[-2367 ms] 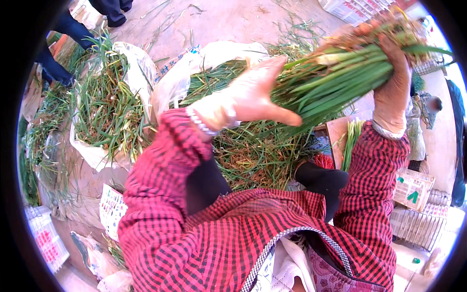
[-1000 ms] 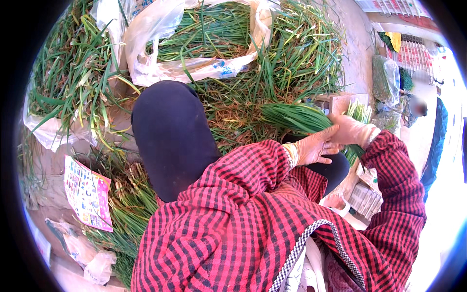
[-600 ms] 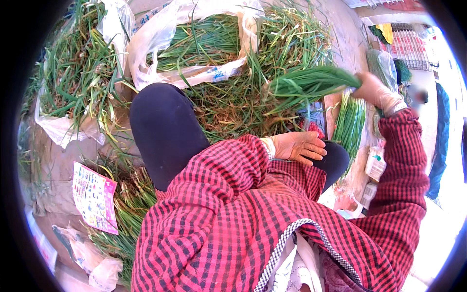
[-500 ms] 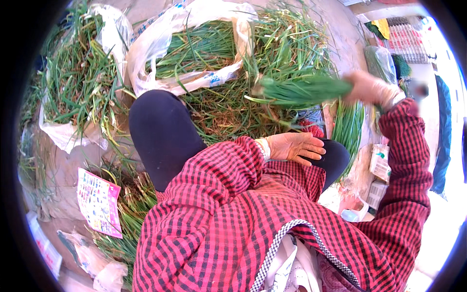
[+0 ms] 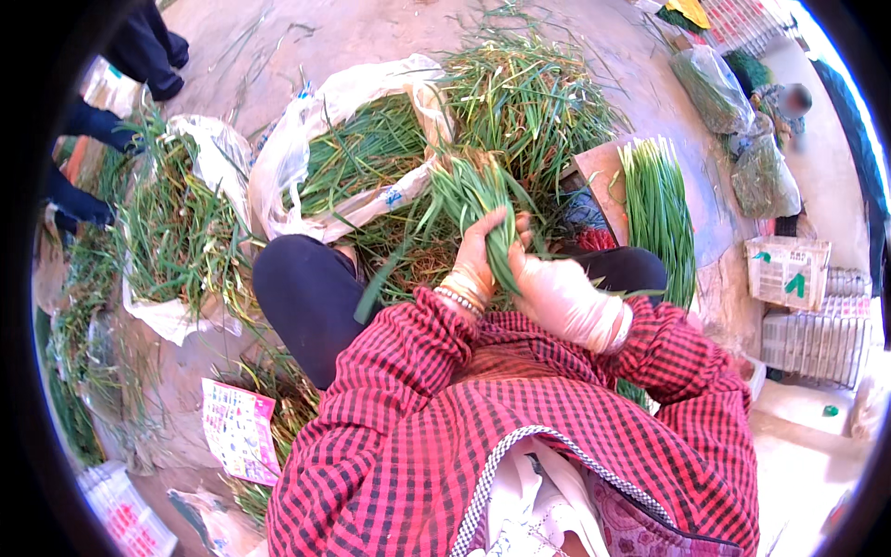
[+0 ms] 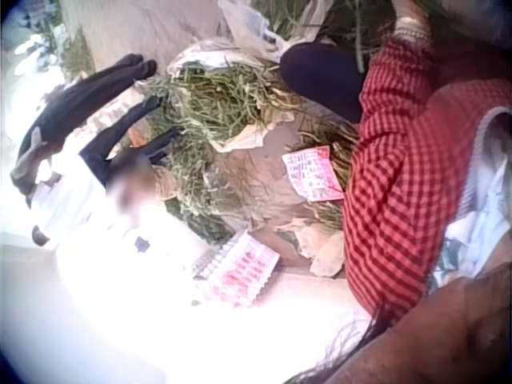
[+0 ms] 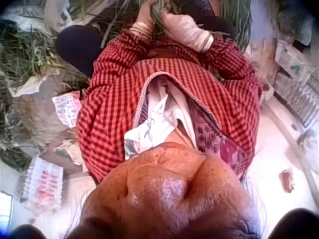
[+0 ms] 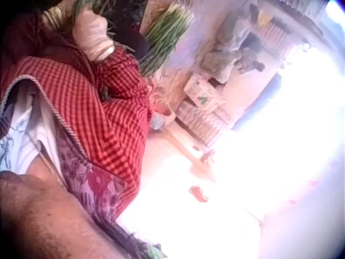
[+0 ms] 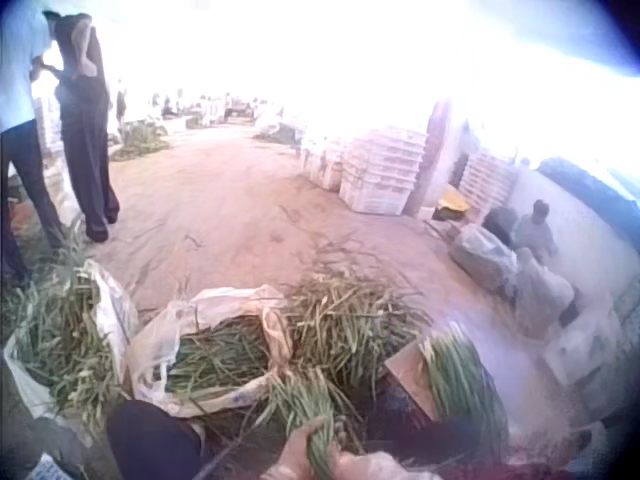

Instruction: The person sorts and cleans green onions by hand, removing loose leaves and roots before tying them into a bundle with a red tie and placing them with other sorted bundles.

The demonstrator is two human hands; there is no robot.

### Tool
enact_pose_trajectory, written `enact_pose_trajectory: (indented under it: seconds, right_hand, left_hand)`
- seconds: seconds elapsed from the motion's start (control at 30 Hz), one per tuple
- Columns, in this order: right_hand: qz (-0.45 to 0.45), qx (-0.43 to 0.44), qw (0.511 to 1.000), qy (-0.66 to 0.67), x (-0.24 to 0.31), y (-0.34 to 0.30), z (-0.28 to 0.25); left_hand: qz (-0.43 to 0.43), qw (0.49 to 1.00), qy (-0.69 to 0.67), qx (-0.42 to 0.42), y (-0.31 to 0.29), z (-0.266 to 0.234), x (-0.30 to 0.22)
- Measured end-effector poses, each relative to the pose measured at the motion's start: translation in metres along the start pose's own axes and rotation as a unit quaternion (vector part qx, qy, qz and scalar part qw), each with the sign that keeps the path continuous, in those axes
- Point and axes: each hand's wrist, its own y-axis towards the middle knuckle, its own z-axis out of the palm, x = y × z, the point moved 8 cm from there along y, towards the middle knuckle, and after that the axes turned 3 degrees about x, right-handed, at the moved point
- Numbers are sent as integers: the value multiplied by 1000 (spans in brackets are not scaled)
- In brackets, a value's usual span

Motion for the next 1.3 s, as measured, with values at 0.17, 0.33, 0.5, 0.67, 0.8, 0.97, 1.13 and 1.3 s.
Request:
enact_pose_trajectory:
  seconds: [0.17, 0.33, 0.5, 0.67, 0.8, 0.97, 1.13, 1.3]
  right_hand:
    - [10, 45, 728, 684, -48, -20, 17]
    - [-40, 140, 525, 839, -15, 17, 67]
    - [-80, -139, 382, 910, -58, 55, -24]
    - [-122, -229, 453, 853, -86, 57, -86]
    - [-102, -291, 748, 588, -115, 73, -79]
    - [-63, -320, 897, 299, -127, 73, -80]
    - [104, -356, 747, 551, -203, 65, -93]
    - [193, -480, 648, 559, -307, 6, -98]
  left_hand:
    - [-8, 998, 57, -34, -43, 18, -21]
    - [12, 926, 367, -90, -114, 62, -20]
    - [-22, 823, 564, -65, -166, 102, -33]
    - [-57, 739, 656, -142, -231, 101, -69]
    - [-2, 699, 696, -164, -254, 113, -74]
    - [-7, 775, 593, -218, -265, 100, -43]
    - [71, 802, 555, -211, -273, 99, -38]
    - [70, 790, 564, -231, -294, 87, -48]
